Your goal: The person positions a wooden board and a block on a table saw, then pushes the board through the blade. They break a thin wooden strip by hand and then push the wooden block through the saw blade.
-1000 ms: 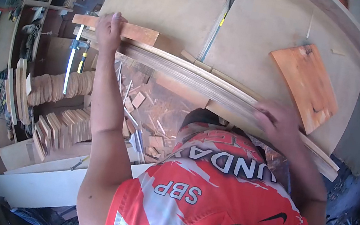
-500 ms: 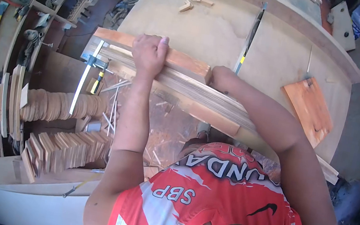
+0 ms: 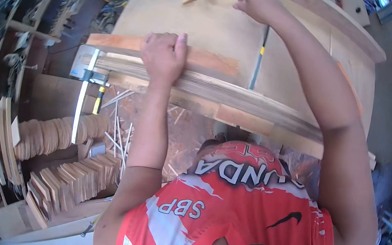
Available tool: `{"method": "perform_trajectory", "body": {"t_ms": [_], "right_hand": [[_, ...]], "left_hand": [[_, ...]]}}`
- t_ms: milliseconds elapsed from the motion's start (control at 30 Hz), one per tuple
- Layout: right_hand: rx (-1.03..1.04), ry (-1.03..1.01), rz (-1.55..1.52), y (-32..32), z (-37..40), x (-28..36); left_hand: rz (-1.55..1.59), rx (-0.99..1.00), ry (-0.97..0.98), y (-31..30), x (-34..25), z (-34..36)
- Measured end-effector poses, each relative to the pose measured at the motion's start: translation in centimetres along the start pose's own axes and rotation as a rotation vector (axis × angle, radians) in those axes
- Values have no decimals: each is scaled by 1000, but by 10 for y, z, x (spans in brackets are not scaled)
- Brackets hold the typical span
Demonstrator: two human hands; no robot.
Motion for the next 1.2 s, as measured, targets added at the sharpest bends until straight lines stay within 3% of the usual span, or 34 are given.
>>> {"method": "perform_trajectory", "body": {"t_ms": [67, 133, 167, 233, 333, 367, 400, 433, 600, 833, 1000, 1100, 1200], "right_hand": [[196, 45, 79, 2, 56, -31], [312, 129, -68, 3, 133, -76], [366, 350, -87, 9, 167, -104], [456, 343, -213, 5, 232, -145], [536, 463, -311, 8, 284, -162], [415, 474, -469, 13, 292, -164], [291, 484, -625, 16, 296, -167], [300, 487, -636, 18, 294, -172], [539, 400, -561, 30, 263, -169], [528, 227, -547, 48, 228, -140], [731, 235, -400, 56, 212, -141], [691, 345, -309, 51, 199, -113], [438, 15, -444, 104, 184, -100]], "left_hand": [[19, 12, 30, 2, 3, 1], [-21, -19, 49, 6, 6, 2], [3, 4, 60, 7, 6, 1], [6, 5, 81, 4, 5, 0], [35, 46, 55, 0, 1, -1], [33, 60, 58, 1, 0, 0], [27, 60, 49, 1, 0, 1], [20, 56, 38, 1, -1, 1], [-21, 122, 35, -1, 0, 1], [28, 138, 32, -4, 0, 0], [30, 101, 19, -1, 0, 2], [21, 93, 29, 0, 1, 2], [8, 120, 30, -1, 2, 2]]}}
Point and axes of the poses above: each hand's wrist, its own z-axis away from the middle knuckle, its own y-axis out of the palm, x = y × z, the point moved 1 cm from there along -z, towards the middle knuckle, and after that the axes turned 15 degrees about -z, right-handed, at the moved point
